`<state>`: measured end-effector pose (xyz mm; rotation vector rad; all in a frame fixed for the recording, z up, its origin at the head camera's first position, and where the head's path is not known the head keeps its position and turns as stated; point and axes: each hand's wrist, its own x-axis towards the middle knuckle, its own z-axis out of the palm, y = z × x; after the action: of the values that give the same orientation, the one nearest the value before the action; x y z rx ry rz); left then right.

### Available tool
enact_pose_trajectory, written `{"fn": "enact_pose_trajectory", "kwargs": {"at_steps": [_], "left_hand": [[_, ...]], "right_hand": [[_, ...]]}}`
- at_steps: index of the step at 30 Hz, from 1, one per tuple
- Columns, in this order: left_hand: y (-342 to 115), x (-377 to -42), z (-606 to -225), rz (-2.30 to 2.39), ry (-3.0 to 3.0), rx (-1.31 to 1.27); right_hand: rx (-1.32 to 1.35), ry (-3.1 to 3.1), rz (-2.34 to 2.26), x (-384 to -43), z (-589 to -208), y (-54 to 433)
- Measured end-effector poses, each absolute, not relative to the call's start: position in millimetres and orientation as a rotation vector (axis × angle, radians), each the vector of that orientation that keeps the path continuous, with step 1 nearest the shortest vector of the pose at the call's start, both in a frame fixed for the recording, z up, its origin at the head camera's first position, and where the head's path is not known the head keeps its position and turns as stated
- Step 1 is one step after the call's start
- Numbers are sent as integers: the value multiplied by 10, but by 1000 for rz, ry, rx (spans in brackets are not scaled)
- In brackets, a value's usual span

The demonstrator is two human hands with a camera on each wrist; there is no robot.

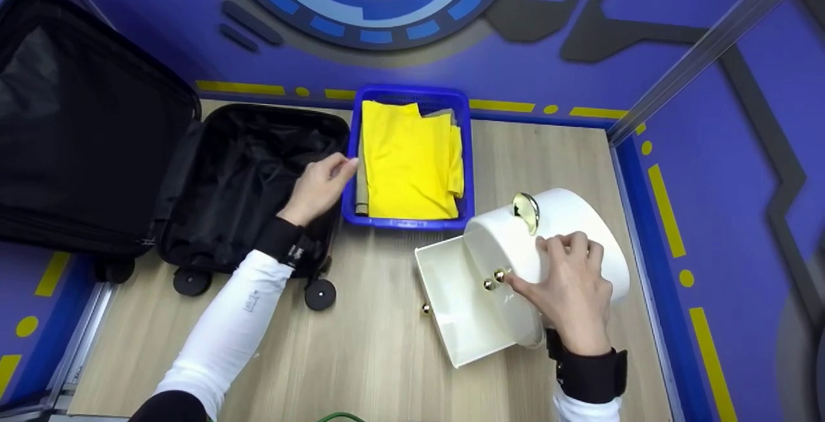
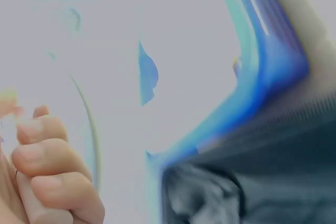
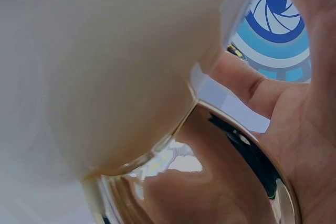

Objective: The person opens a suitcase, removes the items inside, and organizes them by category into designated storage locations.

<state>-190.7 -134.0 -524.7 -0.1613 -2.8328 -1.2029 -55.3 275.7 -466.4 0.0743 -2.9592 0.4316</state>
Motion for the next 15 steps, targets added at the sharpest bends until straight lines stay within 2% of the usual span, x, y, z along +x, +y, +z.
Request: {"fn": "enact_pose_trajectory", "kwargs": {"at_steps": [9,15], "left_hand": [[-606,-1621,-5194,-1142,-2965,-893],[-176,-1407,-5316,-856,-3006,-1211]], "right_hand": [[77,-2964,423,-552,-4666,2762],[84,-2959,421,-549,-4667,2766]]}}
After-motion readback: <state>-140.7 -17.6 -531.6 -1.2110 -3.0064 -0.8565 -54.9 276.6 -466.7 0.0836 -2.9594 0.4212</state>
